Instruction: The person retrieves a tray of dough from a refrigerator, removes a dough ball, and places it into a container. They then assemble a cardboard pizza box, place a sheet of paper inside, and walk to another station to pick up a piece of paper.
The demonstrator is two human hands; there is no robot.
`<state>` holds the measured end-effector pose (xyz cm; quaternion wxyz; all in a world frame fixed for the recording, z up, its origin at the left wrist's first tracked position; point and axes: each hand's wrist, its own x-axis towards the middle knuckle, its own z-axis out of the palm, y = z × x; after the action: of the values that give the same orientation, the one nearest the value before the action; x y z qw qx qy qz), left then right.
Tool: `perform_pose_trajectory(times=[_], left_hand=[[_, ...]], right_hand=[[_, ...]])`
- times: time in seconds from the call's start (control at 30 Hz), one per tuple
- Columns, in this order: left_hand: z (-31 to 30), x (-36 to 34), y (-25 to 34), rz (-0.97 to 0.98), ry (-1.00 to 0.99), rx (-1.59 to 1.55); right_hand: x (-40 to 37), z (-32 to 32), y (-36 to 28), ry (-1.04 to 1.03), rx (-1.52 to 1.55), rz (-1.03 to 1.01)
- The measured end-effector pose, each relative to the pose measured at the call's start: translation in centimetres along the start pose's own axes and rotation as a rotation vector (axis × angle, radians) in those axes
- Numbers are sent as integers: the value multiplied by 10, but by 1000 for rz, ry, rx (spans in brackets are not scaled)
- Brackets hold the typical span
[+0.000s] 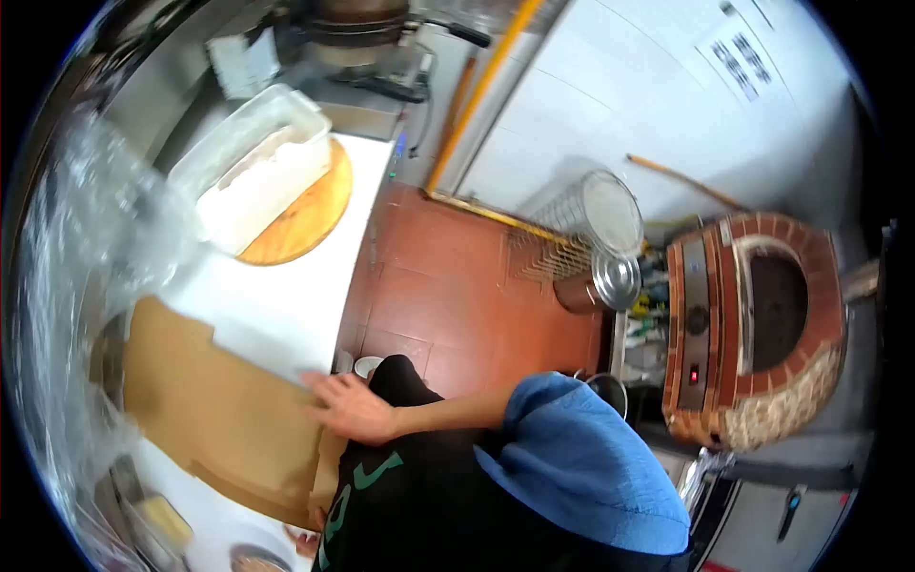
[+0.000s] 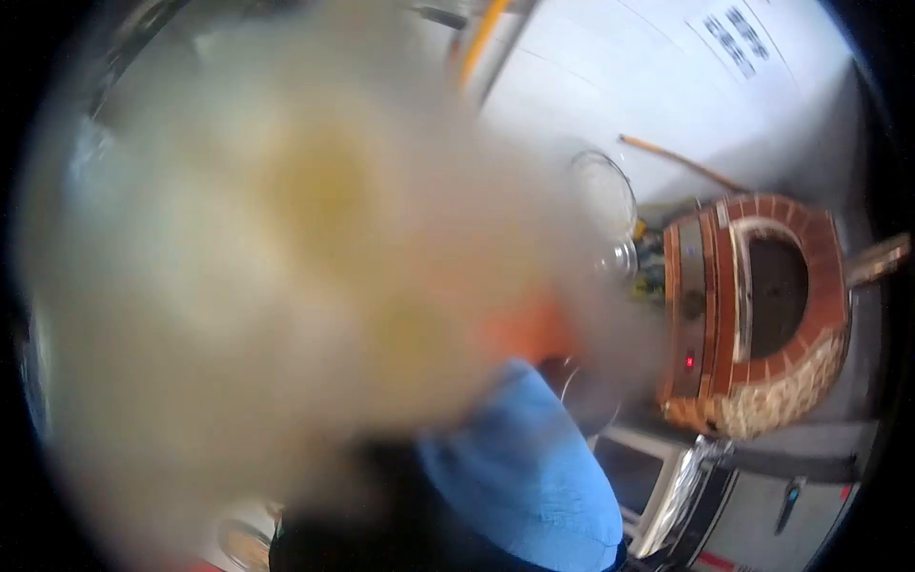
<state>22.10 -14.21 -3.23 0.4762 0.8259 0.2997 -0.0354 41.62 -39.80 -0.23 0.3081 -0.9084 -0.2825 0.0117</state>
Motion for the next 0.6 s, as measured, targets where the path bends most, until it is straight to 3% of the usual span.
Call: perform_pose_trajectory(times=[0.07,0.1,0.17,0.23,0.33,0.43,0.5,0.6], left_hand=[[-10,11,5,63,-29,74],[-12,17,6,95,-51,110],[-11,28,12,156,-93,169],[-9,37,20,218,-139,225],[0,49,28,301,-203,305],[5,56,32,378,-251,365],[5,59,33,430,-276,393],[1,59,33,518,-300,411]], right_hand=[[7,-4,-7,47,-333,-461],[7,6,-4,67,-338,-425],[2,39,7,-259,-156,-832],[3,62,27,67,-122,-1013],[5,73,29,153,-134,-1032],[6,119,22,106,-174,-989],[4,154,13,-96,-110,-934],[5,166,21,-137,155,-916]])
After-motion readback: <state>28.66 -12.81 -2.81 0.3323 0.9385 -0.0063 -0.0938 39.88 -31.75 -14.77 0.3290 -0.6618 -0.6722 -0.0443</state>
